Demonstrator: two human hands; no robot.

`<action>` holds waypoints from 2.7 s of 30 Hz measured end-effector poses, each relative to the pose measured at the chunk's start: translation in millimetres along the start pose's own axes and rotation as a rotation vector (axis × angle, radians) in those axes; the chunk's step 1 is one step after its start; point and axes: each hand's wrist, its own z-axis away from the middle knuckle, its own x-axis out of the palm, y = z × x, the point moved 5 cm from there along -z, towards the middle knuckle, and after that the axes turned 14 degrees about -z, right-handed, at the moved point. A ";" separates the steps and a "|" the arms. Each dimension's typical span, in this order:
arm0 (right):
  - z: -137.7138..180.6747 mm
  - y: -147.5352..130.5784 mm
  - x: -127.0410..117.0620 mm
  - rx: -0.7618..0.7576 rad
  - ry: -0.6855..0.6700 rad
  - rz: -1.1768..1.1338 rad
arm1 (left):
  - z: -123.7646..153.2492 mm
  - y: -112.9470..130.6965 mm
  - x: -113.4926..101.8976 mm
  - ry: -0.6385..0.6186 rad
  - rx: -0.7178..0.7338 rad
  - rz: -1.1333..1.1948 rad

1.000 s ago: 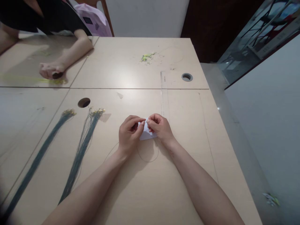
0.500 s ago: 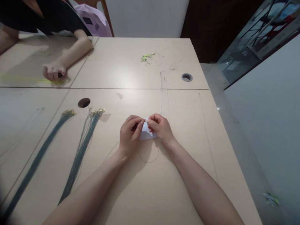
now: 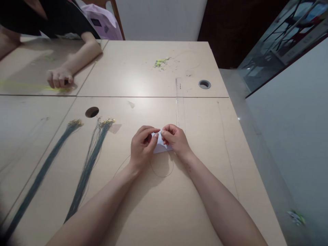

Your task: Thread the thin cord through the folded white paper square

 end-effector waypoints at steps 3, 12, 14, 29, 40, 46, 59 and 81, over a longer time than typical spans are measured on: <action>0.2 -0.1 0.1 0.001 -0.012 -0.004 | -0.3 -0.9 0.8 0.003 0.004 -0.001; 0.0 -0.4 1.1 -0.012 -0.020 -0.010 | -0.6 -2.7 0.8 0.012 -0.013 0.004; -0.4 0.4 0.5 -0.009 -0.020 -0.009 | -0.7 -2.2 0.8 0.006 -0.010 0.008; -0.2 -0.7 2.0 -0.012 -0.056 0.011 | -0.7 -2.8 -0.9 0.028 -0.019 0.001; 0.6 -2.5 3.5 -0.033 -0.062 -0.021 | -1.7 -1.4 -1.3 0.025 -0.015 0.014; 0.6 -1.6 3.1 -0.026 -0.066 -0.006 | -1.6 -1.1 -1.4 0.028 -0.021 -0.001; 0.4 -2.7 3.3 -0.028 -0.055 0.006 | -1.7 -0.8 -1.0 0.026 -0.017 0.000; 0.5 -2.3 2.2 -0.025 -0.028 -0.012 | -1.0 -2.5 0.4 0.029 -0.009 -0.012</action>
